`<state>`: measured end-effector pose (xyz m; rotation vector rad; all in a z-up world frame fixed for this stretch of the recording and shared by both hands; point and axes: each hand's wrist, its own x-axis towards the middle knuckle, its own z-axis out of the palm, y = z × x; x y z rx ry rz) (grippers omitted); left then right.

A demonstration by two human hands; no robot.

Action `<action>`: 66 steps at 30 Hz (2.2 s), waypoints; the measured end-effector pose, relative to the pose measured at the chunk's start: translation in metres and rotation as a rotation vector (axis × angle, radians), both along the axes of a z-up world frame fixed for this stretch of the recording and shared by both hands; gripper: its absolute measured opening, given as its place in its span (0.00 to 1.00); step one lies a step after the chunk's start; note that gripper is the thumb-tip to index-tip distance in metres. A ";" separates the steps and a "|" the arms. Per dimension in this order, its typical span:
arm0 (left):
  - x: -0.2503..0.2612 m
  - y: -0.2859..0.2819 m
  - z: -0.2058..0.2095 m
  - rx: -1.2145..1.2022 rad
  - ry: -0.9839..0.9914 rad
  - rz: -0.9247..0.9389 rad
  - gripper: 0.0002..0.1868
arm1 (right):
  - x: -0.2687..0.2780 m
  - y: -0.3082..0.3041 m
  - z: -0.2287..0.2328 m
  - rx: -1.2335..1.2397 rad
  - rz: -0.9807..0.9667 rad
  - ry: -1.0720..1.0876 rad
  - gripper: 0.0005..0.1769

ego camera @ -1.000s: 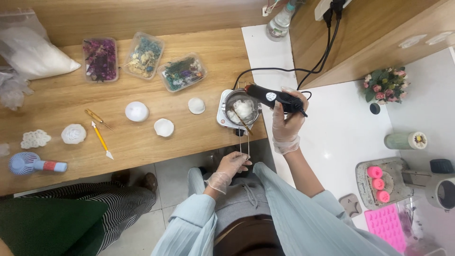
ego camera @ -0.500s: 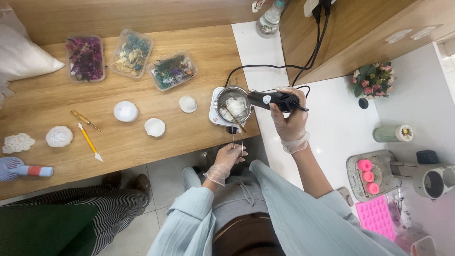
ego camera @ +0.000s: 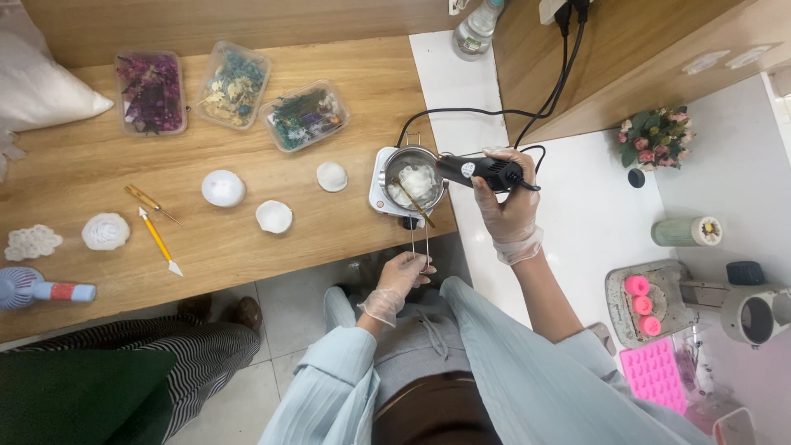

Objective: Melting wax in a small pitcher using a heat gun while stirring.

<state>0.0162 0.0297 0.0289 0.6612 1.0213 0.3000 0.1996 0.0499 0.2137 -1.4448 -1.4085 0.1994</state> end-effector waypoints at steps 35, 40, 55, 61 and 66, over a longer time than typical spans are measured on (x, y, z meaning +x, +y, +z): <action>-0.013 -0.008 -0.009 -0.045 -0.038 -0.125 0.15 | -0.013 -0.011 -0.007 -0.002 -0.162 0.036 0.25; -0.016 -0.006 -0.003 -0.037 -0.034 -0.141 0.15 | -0.015 -0.013 -0.002 -0.004 -0.191 -0.007 0.24; -0.024 0.001 0.005 0.004 -0.004 -0.138 0.14 | -0.016 -0.004 0.014 -0.015 -0.207 -0.046 0.22; -0.027 0.005 0.029 0.172 0.074 -0.018 0.20 | -0.003 0.018 0.020 -0.066 -0.141 -0.026 0.22; -0.033 0.018 0.101 1.335 0.547 0.019 0.31 | 0.005 0.046 0.036 -0.088 -0.080 -0.107 0.23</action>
